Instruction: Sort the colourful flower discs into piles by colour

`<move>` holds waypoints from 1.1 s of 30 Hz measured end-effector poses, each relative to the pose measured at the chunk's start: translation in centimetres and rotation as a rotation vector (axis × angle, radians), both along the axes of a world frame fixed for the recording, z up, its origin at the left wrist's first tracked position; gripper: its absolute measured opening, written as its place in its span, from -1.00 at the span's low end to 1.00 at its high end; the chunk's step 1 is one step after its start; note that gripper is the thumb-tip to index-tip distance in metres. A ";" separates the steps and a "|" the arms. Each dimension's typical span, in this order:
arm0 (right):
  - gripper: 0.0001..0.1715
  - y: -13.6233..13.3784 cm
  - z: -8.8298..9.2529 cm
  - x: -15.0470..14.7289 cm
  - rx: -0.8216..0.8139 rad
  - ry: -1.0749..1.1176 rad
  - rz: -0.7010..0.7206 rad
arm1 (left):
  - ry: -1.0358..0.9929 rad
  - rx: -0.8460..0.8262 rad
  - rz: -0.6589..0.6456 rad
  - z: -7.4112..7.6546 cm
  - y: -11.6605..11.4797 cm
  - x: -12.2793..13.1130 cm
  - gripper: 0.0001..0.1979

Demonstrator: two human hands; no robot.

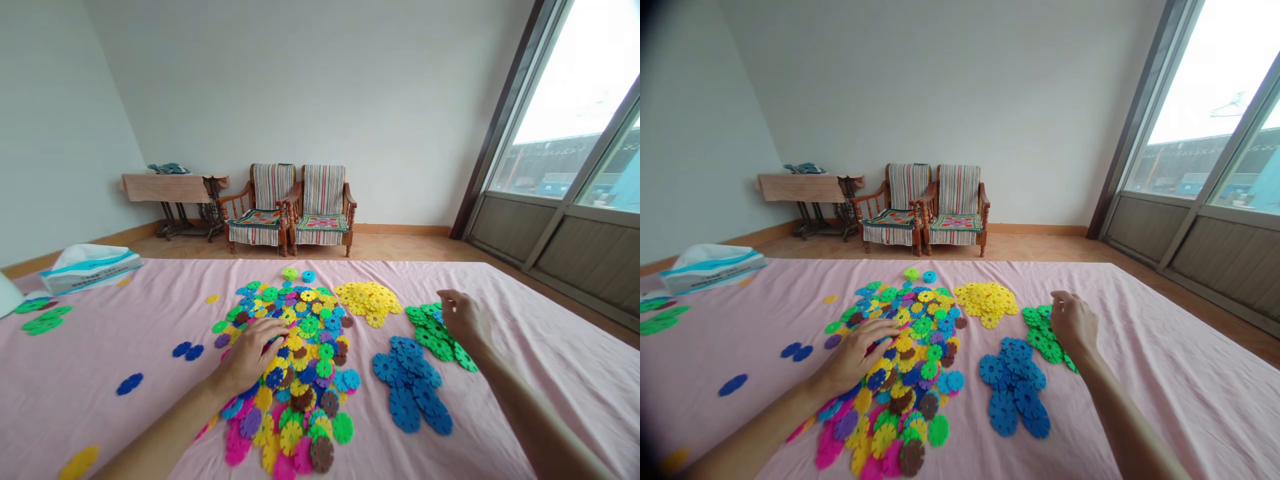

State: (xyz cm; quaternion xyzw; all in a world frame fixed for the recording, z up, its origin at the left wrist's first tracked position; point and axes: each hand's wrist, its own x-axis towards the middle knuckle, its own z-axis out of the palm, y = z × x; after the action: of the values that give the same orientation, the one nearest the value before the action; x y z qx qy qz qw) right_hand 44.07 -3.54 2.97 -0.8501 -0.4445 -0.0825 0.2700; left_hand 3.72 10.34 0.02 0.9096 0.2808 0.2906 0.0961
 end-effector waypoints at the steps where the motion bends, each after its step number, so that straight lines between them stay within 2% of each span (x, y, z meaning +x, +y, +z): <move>1: -0.57 0.6 -0.1 -1.0 0.025 0.001 0.034 | 0.004 0.002 -0.003 -0.1 0.1 0.0 -0.77; 2: -0.61 1.2 -0.2 -2.3 0.040 -0.001 0.083 | 0.009 0.004 -0.004 -0.2 0.1 -0.1 -0.77; 4: -0.67 2.7 -0.4 -5.6 0.101 0.026 0.328 | 0.018 0.008 -0.005 -0.4 0.2 -0.2 -0.77; 6: -0.73 4.0 -0.6 -9.2 0.089 0.035 0.467 | 0.025 0.012 -0.001 -0.4 0.2 -0.2 -0.77; 10: -0.77 5.7 -1.0 -15.2 0.006 0.028 0.631 | 0.026 0.009 0.008 -0.3 0.1 -0.2 -0.77; 12: -0.76 6.1 -1.0 -16.9 -0.063 -0.006 0.663 | 0.023 0.005 0.010 -0.2 0.0 -0.2 -0.77; 14: -0.74 6.2 -0.7 -17.3 -0.129 -0.065 0.643 | 0.021 0.004 0.013 -0.1 -0.1 -0.1 -0.77; 18: -0.72 5.9 0.2 -14.5 -0.197 -0.144 0.499 | 0.016 -0.006 0.003 0.2 -0.3 0.0 -0.76; 22: -0.67 4.6 0.8 -8.4 -0.270 -0.202 0.237 | -0.009 -0.010 -0.004 0.4 -0.4 0.0 -0.77; 24: -0.67 3.4 0.8 -5.2 -0.304 -0.211 0.100 | -0.016 -0.005 -0.004 0.4 -0.4 0.0 -0.77; 26: -0.66 2.1 0.4 -2.5 -0.340 -0.211 0.020 | -0.009 -0.003 -0.005 0.3 -0.3 0.0 -0.76; 29: -0.61 0.7 -0.5 0.4 -0.424 -0.200 -0.041 | 0.011 -0.009 -0.008 0.2 -0.1 0.0 -0.75; 33: -0.62 0.3 -1.8 2.4 -0.468 -0.159 0.006 | 0.016 -0.009 -0.005 0.2 0.0 0.1 -0.75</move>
State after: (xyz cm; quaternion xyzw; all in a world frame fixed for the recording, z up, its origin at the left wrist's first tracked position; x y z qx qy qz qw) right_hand 46.43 -3.21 1.20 -0.8791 -0.4738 -0.0433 0.0300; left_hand 3.79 10.31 0.18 0.9121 0.2808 0.2818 0.0988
